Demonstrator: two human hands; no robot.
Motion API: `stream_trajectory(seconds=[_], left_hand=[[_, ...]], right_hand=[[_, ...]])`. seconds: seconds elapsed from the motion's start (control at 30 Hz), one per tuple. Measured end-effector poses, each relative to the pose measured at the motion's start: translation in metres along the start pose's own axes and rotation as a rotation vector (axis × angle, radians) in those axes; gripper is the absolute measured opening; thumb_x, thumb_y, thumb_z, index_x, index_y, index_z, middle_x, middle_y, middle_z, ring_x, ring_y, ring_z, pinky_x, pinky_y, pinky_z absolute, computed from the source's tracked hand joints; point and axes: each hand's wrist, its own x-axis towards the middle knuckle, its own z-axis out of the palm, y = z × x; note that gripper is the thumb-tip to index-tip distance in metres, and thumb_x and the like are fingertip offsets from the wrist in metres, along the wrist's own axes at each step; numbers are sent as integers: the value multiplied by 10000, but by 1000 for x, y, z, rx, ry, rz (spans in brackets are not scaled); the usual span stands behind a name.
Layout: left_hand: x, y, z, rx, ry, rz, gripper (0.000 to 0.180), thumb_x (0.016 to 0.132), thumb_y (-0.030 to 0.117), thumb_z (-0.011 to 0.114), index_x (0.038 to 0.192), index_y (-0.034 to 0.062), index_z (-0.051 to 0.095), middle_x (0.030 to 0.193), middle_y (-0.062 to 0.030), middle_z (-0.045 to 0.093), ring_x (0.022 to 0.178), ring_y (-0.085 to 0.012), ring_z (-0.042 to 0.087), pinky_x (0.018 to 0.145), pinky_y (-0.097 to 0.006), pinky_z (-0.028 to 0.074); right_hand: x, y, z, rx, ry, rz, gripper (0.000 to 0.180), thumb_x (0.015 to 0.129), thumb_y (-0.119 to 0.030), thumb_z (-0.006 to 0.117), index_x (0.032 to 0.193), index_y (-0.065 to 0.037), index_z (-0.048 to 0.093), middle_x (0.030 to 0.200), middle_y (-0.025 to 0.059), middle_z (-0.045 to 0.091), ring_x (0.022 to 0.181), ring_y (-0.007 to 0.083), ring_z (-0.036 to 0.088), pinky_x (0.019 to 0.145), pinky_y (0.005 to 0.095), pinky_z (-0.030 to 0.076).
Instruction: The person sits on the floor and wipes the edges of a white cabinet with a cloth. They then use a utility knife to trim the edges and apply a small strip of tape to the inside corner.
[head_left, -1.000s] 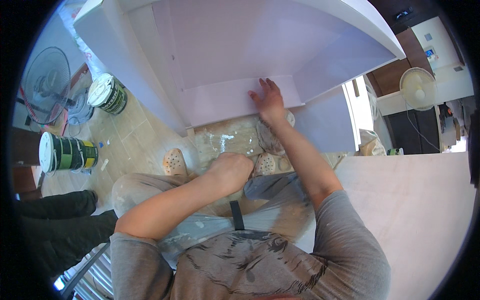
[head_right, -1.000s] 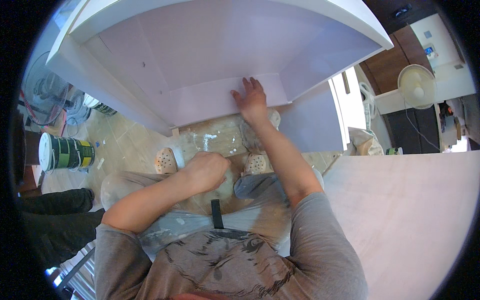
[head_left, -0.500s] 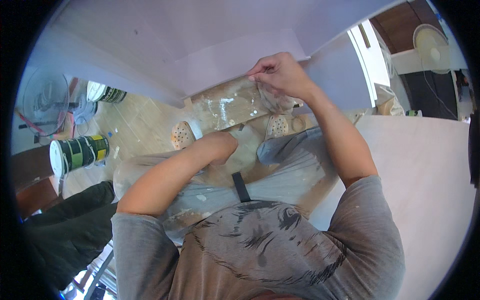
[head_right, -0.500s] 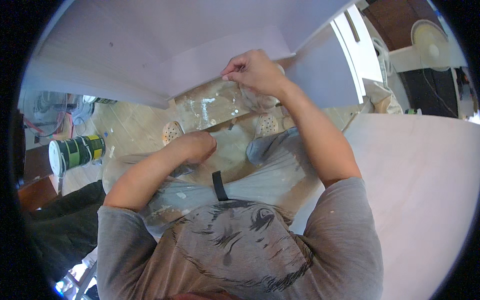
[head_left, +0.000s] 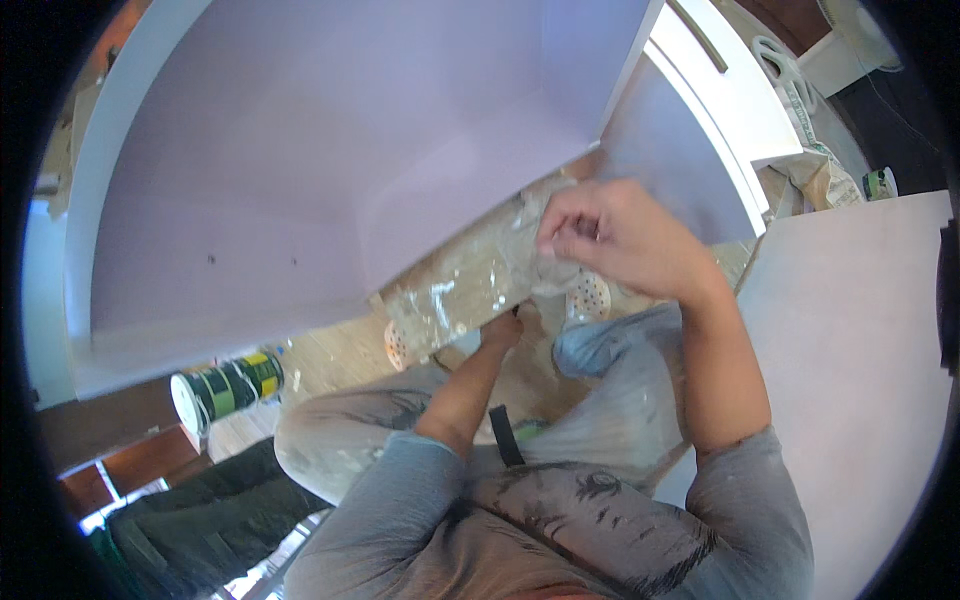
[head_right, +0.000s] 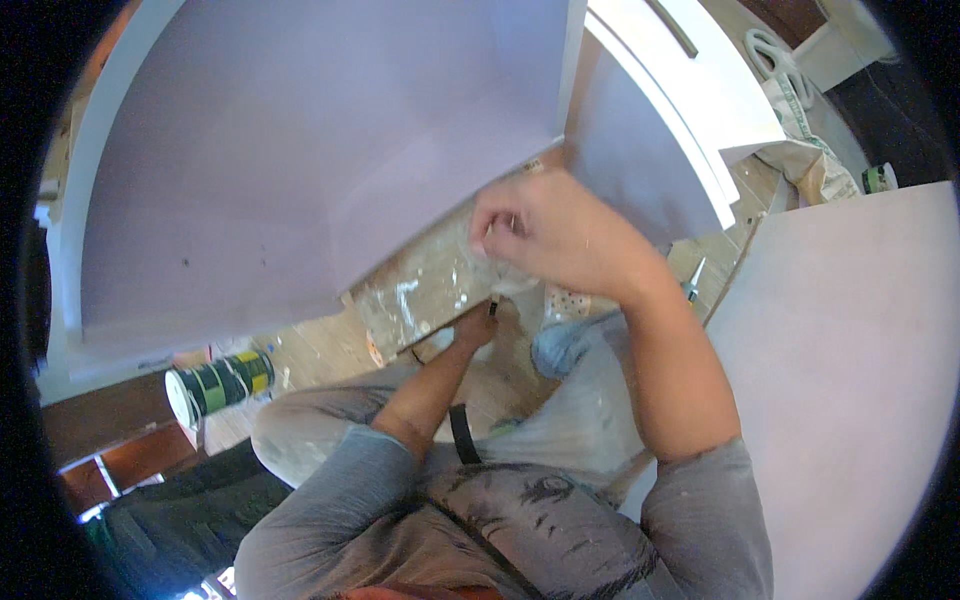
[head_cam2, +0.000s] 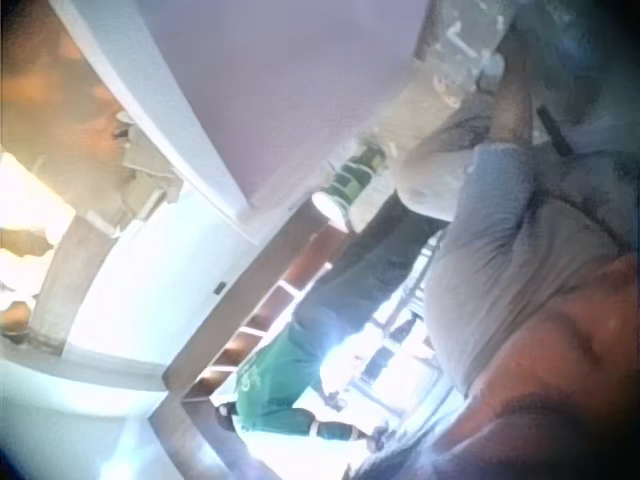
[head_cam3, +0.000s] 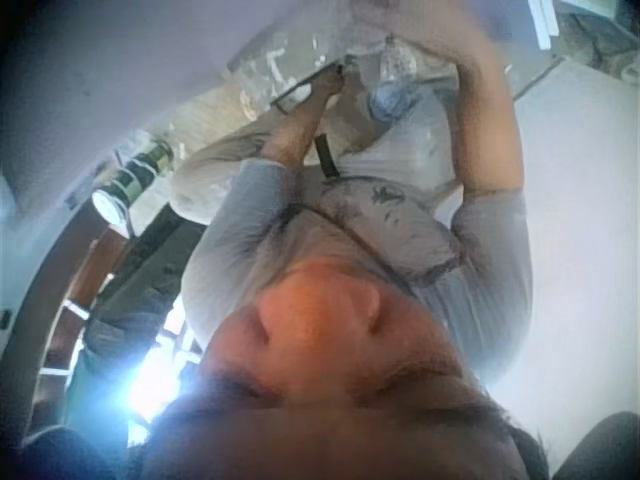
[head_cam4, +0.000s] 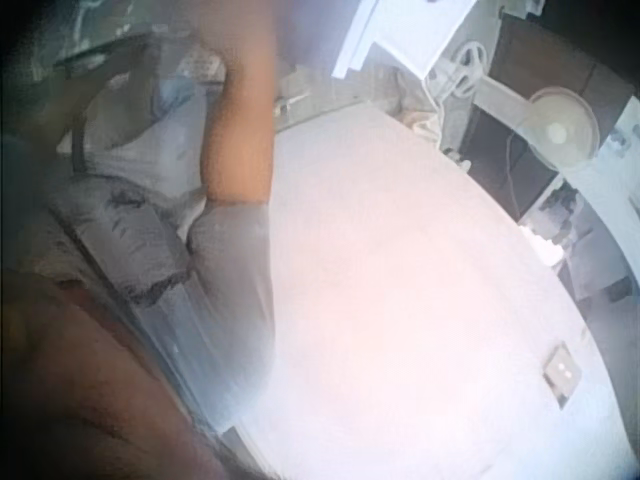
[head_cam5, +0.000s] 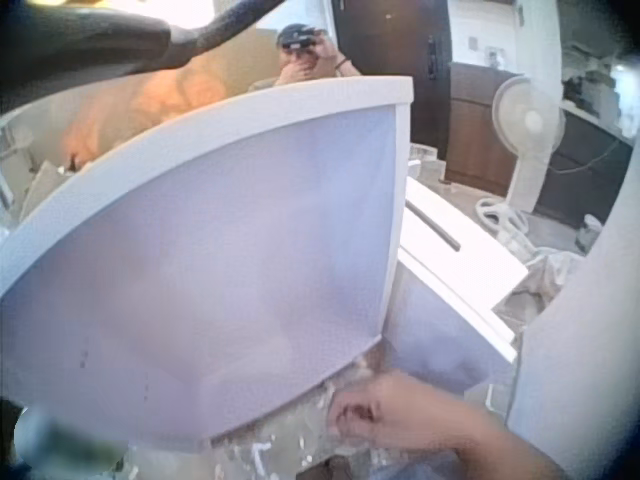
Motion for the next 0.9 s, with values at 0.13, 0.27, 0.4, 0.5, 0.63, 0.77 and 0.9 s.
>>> stream_trajectory(seconds=[0.13, 0.27, 0.4, 0.5, 0.63, 0.77, 0.9], left_hand=[[26, 18, 14, -44, -126, -128, 564, 885, 239, 661, 1423, 92, 583, 1521, -242, 550, 1434, -464, 483, 1214, -562, 360], [55, 30, 7, -24, -251, -182, 554, 880, 222, 667, 1413, 92, 593, 1488, -241, 572, 1404, -461, 509, 1185, -559, 385], [71, 32, 3, 12, -336, -205, 545, 875, 206, 673, 1404, 93, 602, 1455, -240, 593, 1374, -457, 535, 1157, -555, 411], [75, 27, 2, 26, -382, -222, 538, 871, 193, 677, 1396, 94, 609, 1429, -239, 610, 1351, -454, 555, 1136, -552, 430], [85, 27, -3, 53, -441, -190, 530, 866, 177, 683, 1386, 95, 618, 1396, -238, 631, 1321, -451, 581, 1108, -548, 456], [79, 31, -6, 69, -514, -122, 522, 861, 160, 689, 1376, 96, 628, 1363, -238, 653, 1291, -447, 607, 1080, -544, 481], [44, 37, -16, 70, -616, 2, 515, 857, 144, 695, 1366, 97, 637, 1329, -237, 675, 1260, -444, 633, 1052, -540, 507]], right_hand=[[-10, 18, -10, -70, -109, 20, 130, 909, -59, 713, 1030, -19, 738, 885, 98, 693, 768, 221, 662, 691, 350, 535], [-7, 18, -20, -90, -131, 81, 193, 910, -56, 703, 1098, -23, 735, 992, 150, 714, 857, 300, 717, 763, 403, 581], [-2, 17, -20, -119, -177, 56, 246, 920, -78, 717, 1162, -41, 727, 1092, 145, 717, 939, 343, 731, 817, 432, 591], [0, 14, -14, -132, -204, 64, 268, 925, -80, 721, 1192, -55, 725, 1138, 126, 714, 979, 356, 728, 849, 442, 586], [-3, 16, -16, -121, -191, 101, 286, 914, -69, 707, 1199, -60, 732, 1158, 135, 715, 1015, 369, 716, 891, 453, 575], [-7, 24, -17, -102, -175, 128, 328, 899, -51, 708, 1226, -55, 730, 1166, 153, 713, 1026, 378, 712, 895, 458, 573], [0, 41, -10, -168, -68, 63, 274, 886, -27, 724, 1157, -36, 767, 1019, 153, 744, 901, 347, 735, 820, 427, 588]])
